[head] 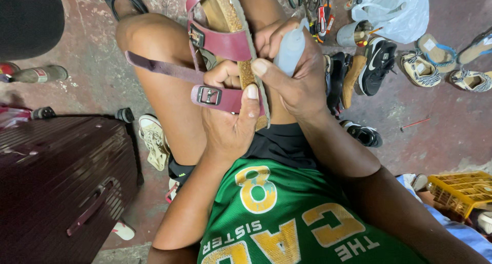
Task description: The person sits on the floor and uses a hammer to tap the sole of a pink sandal. Then the person applies glue from a small bottle along the edges of the sandal sole and straps.
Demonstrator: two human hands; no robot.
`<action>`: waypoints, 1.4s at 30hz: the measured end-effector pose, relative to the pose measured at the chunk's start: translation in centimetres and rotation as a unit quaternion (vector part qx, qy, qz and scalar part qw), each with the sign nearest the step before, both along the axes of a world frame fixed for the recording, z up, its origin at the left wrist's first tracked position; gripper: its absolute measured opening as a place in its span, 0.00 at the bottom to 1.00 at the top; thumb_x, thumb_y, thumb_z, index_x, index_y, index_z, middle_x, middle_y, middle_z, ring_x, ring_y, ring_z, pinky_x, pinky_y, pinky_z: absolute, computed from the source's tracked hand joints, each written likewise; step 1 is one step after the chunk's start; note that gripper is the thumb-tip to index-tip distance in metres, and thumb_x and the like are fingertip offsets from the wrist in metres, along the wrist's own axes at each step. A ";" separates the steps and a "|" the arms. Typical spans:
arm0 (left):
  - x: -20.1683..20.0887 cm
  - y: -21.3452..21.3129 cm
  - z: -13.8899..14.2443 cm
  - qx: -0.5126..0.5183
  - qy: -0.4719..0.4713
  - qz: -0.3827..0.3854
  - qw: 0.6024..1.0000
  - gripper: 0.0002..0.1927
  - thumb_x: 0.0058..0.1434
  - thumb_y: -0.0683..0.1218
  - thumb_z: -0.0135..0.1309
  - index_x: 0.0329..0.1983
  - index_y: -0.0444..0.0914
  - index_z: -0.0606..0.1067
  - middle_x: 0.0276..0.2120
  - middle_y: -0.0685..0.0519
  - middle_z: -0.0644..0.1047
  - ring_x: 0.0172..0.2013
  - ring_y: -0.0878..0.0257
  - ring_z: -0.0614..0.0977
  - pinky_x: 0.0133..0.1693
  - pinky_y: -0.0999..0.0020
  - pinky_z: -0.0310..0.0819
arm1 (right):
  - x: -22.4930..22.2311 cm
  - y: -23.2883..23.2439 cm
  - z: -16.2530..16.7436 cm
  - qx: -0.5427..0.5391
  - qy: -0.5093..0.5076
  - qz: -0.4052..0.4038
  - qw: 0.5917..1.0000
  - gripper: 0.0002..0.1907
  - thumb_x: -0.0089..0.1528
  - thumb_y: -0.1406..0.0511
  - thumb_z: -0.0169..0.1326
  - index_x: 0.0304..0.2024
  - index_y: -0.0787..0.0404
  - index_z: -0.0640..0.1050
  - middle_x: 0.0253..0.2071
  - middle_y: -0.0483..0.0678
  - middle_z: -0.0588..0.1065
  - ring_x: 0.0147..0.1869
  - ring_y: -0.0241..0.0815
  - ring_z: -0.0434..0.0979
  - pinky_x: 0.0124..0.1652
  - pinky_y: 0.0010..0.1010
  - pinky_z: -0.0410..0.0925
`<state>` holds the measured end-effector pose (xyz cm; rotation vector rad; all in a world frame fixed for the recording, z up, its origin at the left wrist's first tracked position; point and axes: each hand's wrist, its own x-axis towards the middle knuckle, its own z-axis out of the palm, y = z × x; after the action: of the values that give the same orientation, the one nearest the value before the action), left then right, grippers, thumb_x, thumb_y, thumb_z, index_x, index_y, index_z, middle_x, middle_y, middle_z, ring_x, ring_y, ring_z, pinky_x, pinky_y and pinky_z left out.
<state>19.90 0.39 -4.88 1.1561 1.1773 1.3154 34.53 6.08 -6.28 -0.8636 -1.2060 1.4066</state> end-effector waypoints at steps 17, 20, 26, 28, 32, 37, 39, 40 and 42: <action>0.2 0.4 -1.1 -0.002 -0.019 -0.003 1.000 0.12 0.79 0.45 0.49 0.58 0.34 0.64 0.36 0.55 0.73 0.35 0.72 0.73 0.39 0.76 0.70 | 0.7 0.5 -0.7 -0.056 0.021 -0.016 0.998 0.12 0.67 0.76 0.57 0.43 0.62 0.66 0.44 0.54 0.75 0.43 0.35 0.73 0.46 0.25 0.68; 0.0 0.3 -1.1 0.019 -0.002 0.005 1.000 0.11 0.80 0.44 0.49 0.57 0.34 0.64 0.38 0.54 0.72 0.36 0.71 0.73 0.42 0.76 0.70 | 0.9 0.3 -0.7 -0.040 0.067 0.016 0.997 0.11 0.67 0.76 0.57 0.43 0.62 0.67 0.46 0.54 0.75 0.47 0.35 0.74 0.49 0.24 0.68; -0.2 0.2 -1.2 0.010 -0.012 0.002 1.000 0.12 0.79 0.44 0.49 0.58 0.34 0.64 0.38 0.55 0.72 0.36 0.72 0.73 0.42 0.76 0.70 | 1.4 -0.2 -0.8 -0.050 0.077 0.053 0.994 0.17 0.65 0.77 0.63 0.45 0.60 0.67 0.51 0.54 0.73 0.52 0.37 0.77 0.54 0.28 0.73; -0.1 0.3 -1.4 0.017 -0.012 -0.005 1.000 0.11 0.80 0.44 0.49 0.57 0.34 0.63 0.39 0.55 0.72 0.37 0.72 0.73 0.42 0.76 0.70 | 1.6 0.0 -0.9 -0.044 0.060 0.053 0.996 0.17 0.65 0.77 0.63 0.44 0.61 0.67 0.51 0.54 0.73 0.52 0.37 0.77 0.54 0.28 0.73; 0.1 0.3 -1.7 0.004 -0.038 0.001 0.999 0.13 0.79 0.45 0.49 0.60 0.35 0.62 0.37 0.56 0.72 0.35 0.72 0.73 0.40 0.77 0.70 | 1.9 0.4 -1.0 -0.030 0.045 0.071 0.996 0.16 0.67 0.76 0.62 0.43 0.62 0.66 0.51 0.53 0.73 0.52 0.36 0.76 0.55 0.28 0.74; -0.1 0.2 -1.9 0.016 -0.018 0.004 1.000 0.11 0.80 0.44 0.49 0.57 0.35 0.63 0.37 0.55 0.71 0.36 0.73 0.72 0.41 0.77 0.69 | 1.8 0.4 -1.0 -0.043 0.046 0.077 0.995 0.16 0.67 0.75 0.63 0.42 0.61 0.66 0.51 0.53 0.73 0.52 0.35 0.76 0.54 0.27 0.73; -0.2 0.1 -1.9 0.014 -0.019 0.005 1.000 0.11 0.80 0.44 0.49 0.57 0.35 0.63 0.37 0.55 0.71 0.36 0.73 0.72 0.40 0.77 0.69 | 1.6 0.5 -0.9 -0.035 0.043 0.075 0.996 0.16 0.67 0.74 0.63 0.42 0.61 0.66 0.51 0.53 0.73 0.51 0.35 0.75 0.54 0.27 0.73; -0.2 0.2 -1.9 0.014 -0.022 0.004 1.000 0.12 0.80 0.44 0.49 0.57 0.35 0.63 0.37 0.55 0.71 0.36 0.73 0.72 0.40 0.77 0.69 | 1.5 0.5 -0.9 -0.030 0.044 0.073 0.996 0.16 0.67 0.74 0.63 0.42 0.61 0.66 0.50 0.53 0.73 0.50 0.35 0.75 0.54 0.27 0.72; -0.2 0.2 -1.7 0.011 -0.037 -0.003 0.999 0.13 0.78 0.44 0.50 0.58 0.35 0.62 0.38 0.55 0.72 0.36 0.72 0.73 0.40 0.76 0.71 | 1.2 0.5 -0.7 -0.023 0.048 0.058 0.997 0.15 0.67 0.74 0.62 0.41 0.61 0.67 0.49 0.52 0.74 0.48 0.34 0.74 0.52 0.27 0.70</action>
<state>19.73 0.60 -6.61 1.1159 1.1066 1.3584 35.74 6.62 -6.99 -0.7575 -1.1699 1.5579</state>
